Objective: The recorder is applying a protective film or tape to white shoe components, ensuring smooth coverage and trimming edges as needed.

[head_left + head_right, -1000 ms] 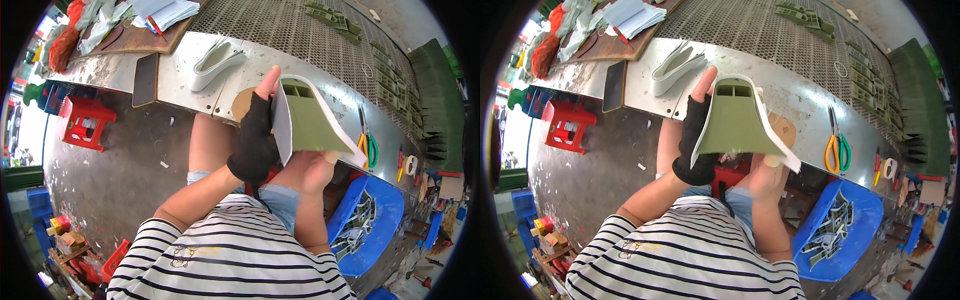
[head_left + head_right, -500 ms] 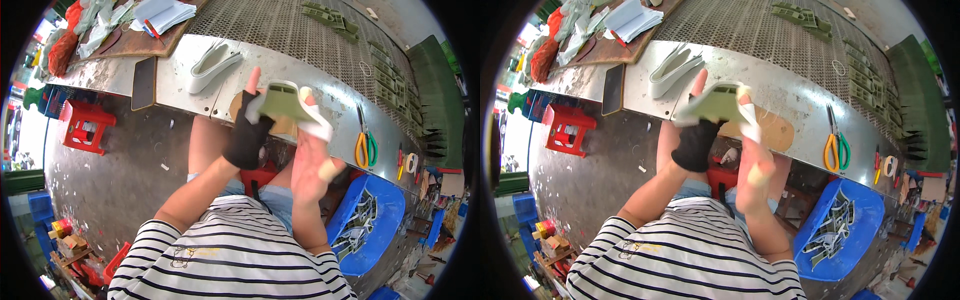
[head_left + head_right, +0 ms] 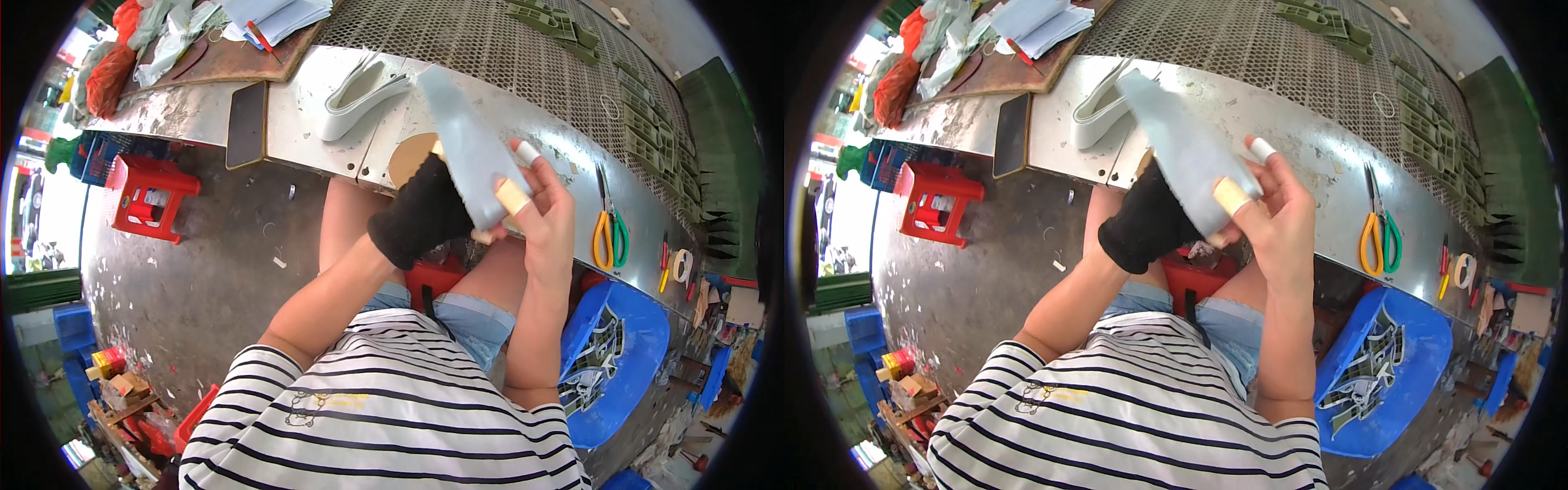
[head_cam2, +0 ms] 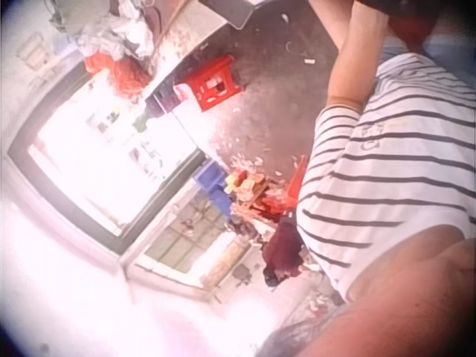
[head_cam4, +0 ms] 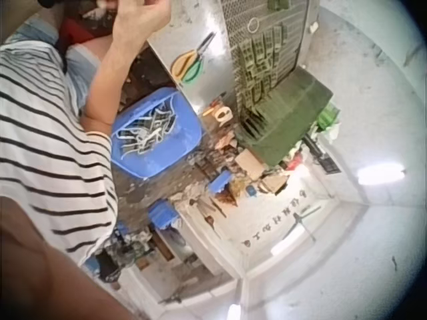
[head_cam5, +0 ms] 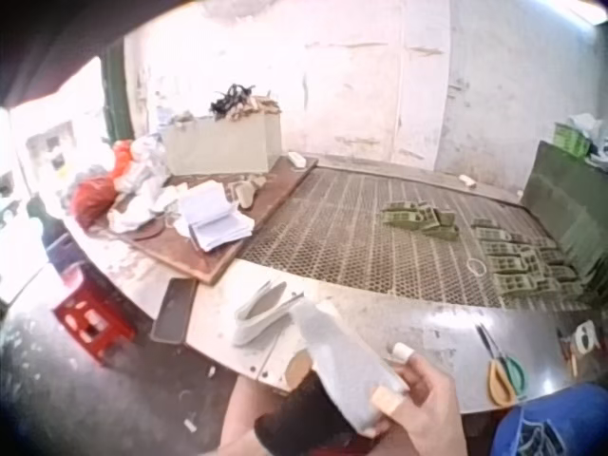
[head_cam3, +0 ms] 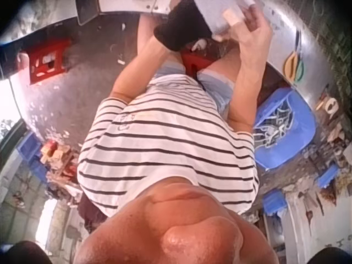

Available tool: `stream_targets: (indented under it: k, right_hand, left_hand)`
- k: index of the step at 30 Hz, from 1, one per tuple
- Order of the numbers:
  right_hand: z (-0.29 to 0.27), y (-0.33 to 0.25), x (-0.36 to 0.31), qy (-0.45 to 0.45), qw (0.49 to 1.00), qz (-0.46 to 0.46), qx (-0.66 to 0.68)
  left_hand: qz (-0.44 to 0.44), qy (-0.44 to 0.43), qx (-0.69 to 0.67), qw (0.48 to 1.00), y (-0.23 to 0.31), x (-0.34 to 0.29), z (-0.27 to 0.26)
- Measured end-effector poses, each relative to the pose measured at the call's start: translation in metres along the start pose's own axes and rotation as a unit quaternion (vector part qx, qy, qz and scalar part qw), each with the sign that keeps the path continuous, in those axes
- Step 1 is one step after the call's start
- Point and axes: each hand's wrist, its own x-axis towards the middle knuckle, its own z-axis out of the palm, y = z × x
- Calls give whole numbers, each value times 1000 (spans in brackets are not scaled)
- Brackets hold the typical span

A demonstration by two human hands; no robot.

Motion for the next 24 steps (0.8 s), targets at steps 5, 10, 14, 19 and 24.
stream_targets:
  k: [5,10,14,19,24]
  right_hand:
    - [8,19,1,121,914,-209,-326]
    - [-14,13,3,84,987,-135,25]
    - [-3,17,9,-22,995,-80,51]
    - [-6,16,29,50,993,-82,75]
    - [-6,13,32,125,979,-75,142]
  left_hand:
    - [96,183,-17,978,-10,3,17]
    - [18,36,-209,977,10,-8,20]
    - [-59,-109,-382,916,-8,-7,14]
    - [-86,-170,-462,866,-22,-5,7]
    - [-63,-153,-484,859,-27,-3,10]
